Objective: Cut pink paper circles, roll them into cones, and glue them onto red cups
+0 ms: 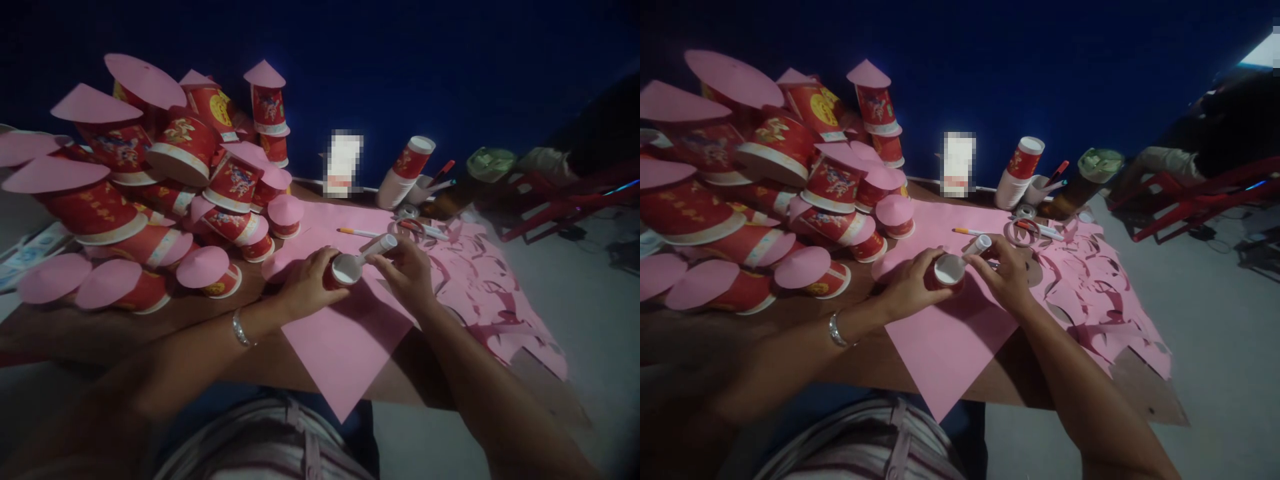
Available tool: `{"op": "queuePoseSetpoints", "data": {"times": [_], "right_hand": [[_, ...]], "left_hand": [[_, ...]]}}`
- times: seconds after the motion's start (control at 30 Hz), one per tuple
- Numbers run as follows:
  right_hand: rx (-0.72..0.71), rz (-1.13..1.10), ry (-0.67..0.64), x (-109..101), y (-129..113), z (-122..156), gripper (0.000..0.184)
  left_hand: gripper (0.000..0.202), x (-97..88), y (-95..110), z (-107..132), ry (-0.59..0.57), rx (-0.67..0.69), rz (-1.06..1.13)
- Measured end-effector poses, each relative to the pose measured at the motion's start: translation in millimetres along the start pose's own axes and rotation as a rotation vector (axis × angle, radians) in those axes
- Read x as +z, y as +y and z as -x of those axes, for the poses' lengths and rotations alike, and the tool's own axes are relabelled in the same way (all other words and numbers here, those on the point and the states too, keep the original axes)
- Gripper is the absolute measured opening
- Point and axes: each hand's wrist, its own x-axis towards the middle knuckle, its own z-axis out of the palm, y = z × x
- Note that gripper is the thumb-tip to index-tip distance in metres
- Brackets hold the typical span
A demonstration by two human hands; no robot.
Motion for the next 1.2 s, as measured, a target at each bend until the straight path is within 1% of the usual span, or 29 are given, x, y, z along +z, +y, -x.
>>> {"op": "queuePoseSetpoints", "data": {"times": [0.2, 0.33, 0.4, 0.5, 0.57, 0.63, 0.73, 0.8, 1.0, 1.13, 1.2], "right_hand": [[-0.019, 0.079, 0.009, -3, 0, -1, 0.01], [-0.008, 0.12, 0.007, -4, 0, -1, 0.013], [-0.007, 0.112, 0.017, -3, 1, -2, 0.015], [-0.025, 0.041, 0.04, -1, 3, 0, 0.015], [-0.054, -0.005, 0.04, 0, 1, 2, 0.013], [-0.103, 0.0, 0.011, 1, -2, 4, 0.012], [-0.203, 0.101, -0.045, 0, -7, 5, 0.008], [-0.244, 0.159, -0.061, -1, -8, 5, 0.006], [-0.194, 0.192, -0.054, -6, -2, 1, 0.007], [-0.162, 0.188, -0.045, -6, 1, 0, 0.008], [-0.119, 0.17, -0.043, -5, 5, 0, 0.009]], "left_hand": [[0.076, 2.8, -4, 0, 0.012, 0.008, -0.002], [0.074, 2.7, -5, 1, 0.029, 0.016, 0.006], [0.073, 2.2, -5, 1, 0.052, 0.016, 0.013], [0.071, 1.1, -5, 1, 0.089, -0.008, 0.007], [0.069, 0.2, -4, 0, 0.098, -0.025, -0.007], [0.066, -0.6, -2, -1, 0.094, -0.031, -0.014], [0.062, -1.9, 0, -2, 0.085, -0.036, -0.007], [0.061, -2.7, 0, -3, 0.085, -0.041, 0.0], [0.067, -4.3, -2, -2, 0.054, -0.046, 0.027], [0.065, -2.9, -2, -2, 0.068, -0.056, 0.023], [0.067, -2.3, -2, -2, 0.073, -0.051, 0.037]]}}
